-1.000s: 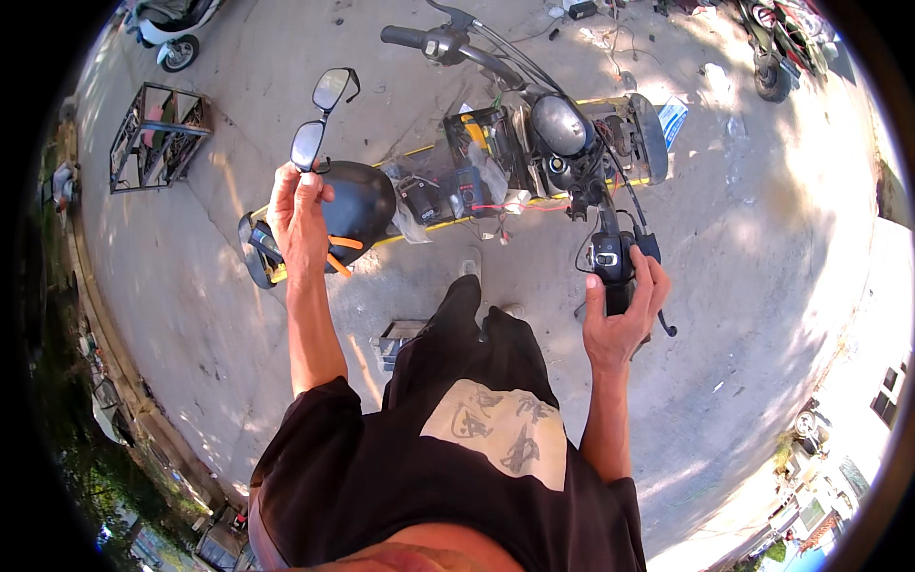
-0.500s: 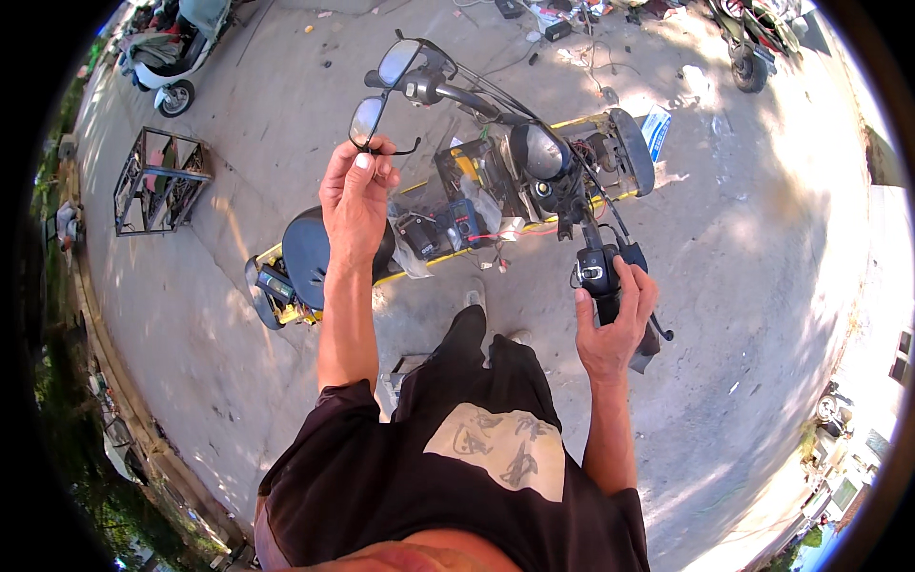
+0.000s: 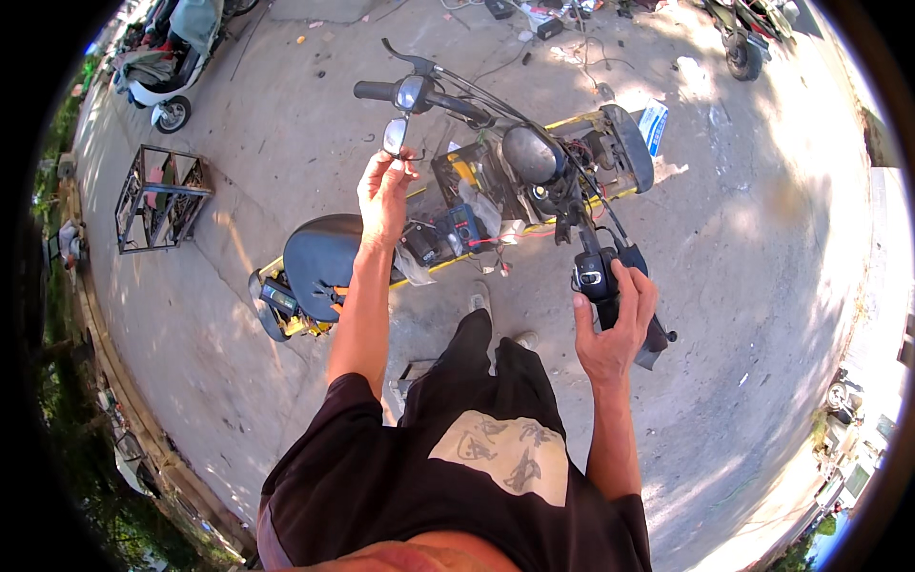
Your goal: The person works on the exposed wiring of a motorcycle, handling wires and components near the handlebars and seat. They remove eyeglasses, then use electrical tape to wrap and secure wire connections.
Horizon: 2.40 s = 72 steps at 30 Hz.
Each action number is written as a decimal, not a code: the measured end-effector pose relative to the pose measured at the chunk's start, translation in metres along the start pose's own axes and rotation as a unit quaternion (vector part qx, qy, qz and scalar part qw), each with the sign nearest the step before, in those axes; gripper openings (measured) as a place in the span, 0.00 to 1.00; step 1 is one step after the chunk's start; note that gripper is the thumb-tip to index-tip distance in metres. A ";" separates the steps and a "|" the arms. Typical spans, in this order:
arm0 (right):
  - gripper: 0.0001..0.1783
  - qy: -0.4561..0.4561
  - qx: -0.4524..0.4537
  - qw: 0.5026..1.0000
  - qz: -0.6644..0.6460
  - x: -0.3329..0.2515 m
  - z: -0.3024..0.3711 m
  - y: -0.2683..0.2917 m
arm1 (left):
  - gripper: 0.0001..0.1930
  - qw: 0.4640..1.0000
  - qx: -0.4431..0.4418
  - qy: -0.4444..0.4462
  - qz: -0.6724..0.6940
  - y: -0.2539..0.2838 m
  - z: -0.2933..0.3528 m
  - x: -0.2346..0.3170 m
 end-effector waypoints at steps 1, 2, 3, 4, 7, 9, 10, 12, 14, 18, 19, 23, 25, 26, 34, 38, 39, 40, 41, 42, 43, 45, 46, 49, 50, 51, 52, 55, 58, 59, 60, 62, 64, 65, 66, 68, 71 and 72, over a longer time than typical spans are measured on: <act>0.36 0.001 0.000 1.000 0.001 -0.001 0.000 0.000 | 0.09 1.000 0.001 0.000 0.006 0.002 -0.001 -0.010; 0.36 0.001 0.001 1.000 0.002 -0.001 0.000 0.000 | 0.11 1.000 -0.004 0.009 0.000 0.002 -0.003 -0.016; 0.35 -0.002 0.000 1.000 0.001 -0.001 0.000 0.001 | 0.11 1.000 0.005 0.015 -0.008 0.003 -0.004 -0.023; 0.34 -0.004 0.000 1.000 0.000 -0.002 0.000 0.001 | 0.12 1.000 0.014 0.020 -0.015 0.003 -0.004 -0.029; 0.33 -0.008 0.000 1.000 0.001 -0.001 0.000 0.000 | 0.14 0.998 0.036 0.036 -0.046 0.000 -0.010 -0.042; 0.34 -0.008 -0.003 1.000 0.005 -0.002 0.000 0.001 | 0.15 0.997 0.035 0.029 -0.064 -0.003 -0.015 -0.048; 0.35 -0.005 -0.006 1.000 0.008 -0.002 -0.001 0.001 | 0.15 0.997 0.029 0.038 -0.059 -0.003 -0.017 -0.053; 0.35 -0.005 -0.007 1.000 0.008 -0.001 -0.001 0.001 | 0.15 0.997 0.018 0.052 -0.049 -0.004 -0.019 -0.061; 0.33 -0.013 -0.003 1.000 0.006 -0.002 0.000 0.001 | 0.16 0.997 0.018 0.068 -0.027 -0.008 -0.019 -0.066; 0.33 -0.011 -0.004 1.000 0.005 -0.001 0.001 0.000 | 0.17 0.990 0.025 0.133 -0.051 -0.015 -0.020 -0.070; 0.33 -0.011 -0.004 1.000 0.004 -0.001 0.000 0.000 | 0.18 0.988 0.022 0.138 -0.064 -0.015 -0.021 -0.074; 0.34 0.005 -0.010 1.000 0.015 -0.004 -0.002 0.001 | 0.20 0.988 0.009 0.140 -0.059 -0.015 -0.028 -0.091; 0.33 0.000 -0.010 1.000 0.014 -0.002 -0.001 0.001 | 0.20 0.990 0.010 0.135 -0.048 -0.016 -0.030 -0.096; 0.33 -0.003 -0.011 1.000 0.013 -0.001 0.000 0.001 | 0.21 0.990 0.017 0.134 -0.051 -0.018 -0.031 -0.093; 0.33 -0.007 -0.019 1.000 0.021 0.000 0.002 0.001 | 0.22 0.982 0.113 0.137 -0.059 0.029 -0.009 -0.117; 0.34 -0.003 -0.030 0.999 0.040 0.003 0.002 0.001 | 0.15 0.929 0.116 0.267 -0.227 0.099 0.025 -0.194; 0.34 0.000 -0.034 0.999 0.042 0.003 0.002 0.001 | 0.14 0.909 0.109 0.301 -0.267 0.109 0.037 -0.210; 0.35 0.000 -0.048 0.997 0.057 0.003 0.002 0.001 | 0.13 0.903 0.076 0.317 -0.280 0.115 0.052 -0.229; 0.35 -0.003 -0.040 0.998 0.052 0.004 0.002 0.002 | 0.13 0.892 0.038 0.282 -0.352 0.121 0.066 -0.250; 0.36 -0.004 -0.032 0.998 0.047 0.005 0.002 0.002 | 0.13 0.873 0.001 0.245 -0.421 0.125 0.082 -0.273; 0.36 -0.008 -0.023 0.999 0.042 0.007 0.004 0.003 | 0.13 0.848 -0.041 0.206 -0.487 0.120 0.094 -0.287; 0.37 -0.010 -0.044 0.997 0.059 0.008 0.006 0.004 | 0.13 0.816 -0.134 0.147 -0.543 0.095 0.114 -0.299; 0.37 -0.008 -0.053 0.997 0.058 0.007 0.006 0.004 | 0.13 0.796 -0.180 0.115 -0.567 0.081 0.121 -0.305; 0.39 -0.012 -0.065 0.996 0.065 0.007 0.009 0.006 | 0.11 0.783 -0.224 0.152 -0.560 0.061 0.132 -0.338; 0.39 -0.010 -0.059 0.996 0.060 0.007 0.009 0.005 | 0.10 0.757 -0.248 0.114 -0.593 0.056 0.133 -0.349; 0.39 -0.009 -0.053 0.997 0.056 0.007 0.009 0.006 | 0.10 0.729 -0.272 0.076 -0.624 0.052 0.132 -0.360; 0.40 -0.012 -0.057 0.996 0.064 0.008 0.010 0.007 | 0.09 0.697 -0.296 0.037 -0.652 0.047 0.134 -0.371; 0.41 -0.017 -0.068 0.994 0.080 0.005 0.010 0.009 | 0.10 0.626 -0.315 0.019 -0.713 0.017 0.114 -0.360; 0.42 -0.026 -0.063 0.995 0.079 0.008 0.013 0.013 | 0.12 0.612 -0.328 0.013 -0.719 0.003 0.092 -0.365; 0.42 -0.025 -0.064 0.994 0.081 0.007 0.013 0.013 | 0.12 0.610 -0.333 -0.013 -0.719 -0.002 0.086 -0.365; 0.43 -0.029 -0.062 0.994 0.083 0.008 0.014 0.013 | 0.13 0.608 -0.338 -0.039 -0.718 -0.006 0.080 -0.365; 0.43 -0.032 -0.060 0.994 0.084 0.006 0.012 0.011 | 0.13 0.596 -0.340 -0.068 -0.724 -0.009 0.074 -0.373; 0.43 -0.026 -0.065 0.993 0.093 0.007 0.011 0.012 | 0.13 0.580 -0.332 -0.075 -0.740 -0.004 0.070 -0.388; 0.43 -0.022 -0.076 0.991 0.109 0.006 0.011 0.012 | 0.13 0.568 -0.336 -0.066 -0.748 -0.001 0.067 -0.397; 0.43 -0.018 -0.087 0.988 0.125 0.004 0.010 0.013 | 0.12 0.556 -0.340 -0.057 -0.756 0.002 0.065 -0.406; 0.43 -0.017 -0.096 0.985 0.141 0.003 0.009 0.013 | 0.12 0.539 -0.342 -0.049 -0.768 0.008 0.067 -0.416; 0.43 -0.025 -0.094 0.985 0.142 0.004 0.009 0.014 | 0.10 0.527 -0.334 -0.065 -0.778 0.013 0.071 -0.419; 0.43 -0.027 -0.096 0.985 0.142 0.004 0.009 0.014 | 0.09 0.527 -0.329 -0.078 -0.780 0.013 0.074 -0.415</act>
Point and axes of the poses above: each hand's wrist, its own z-axis away from the middle knuckle, its own y-axis out of the back of the hand, x = y × z, the point moved 7 cm from there along -z, towards the middle knuckle, and after that the axes turned 8 degrees about -z, right-handed, at the moved point
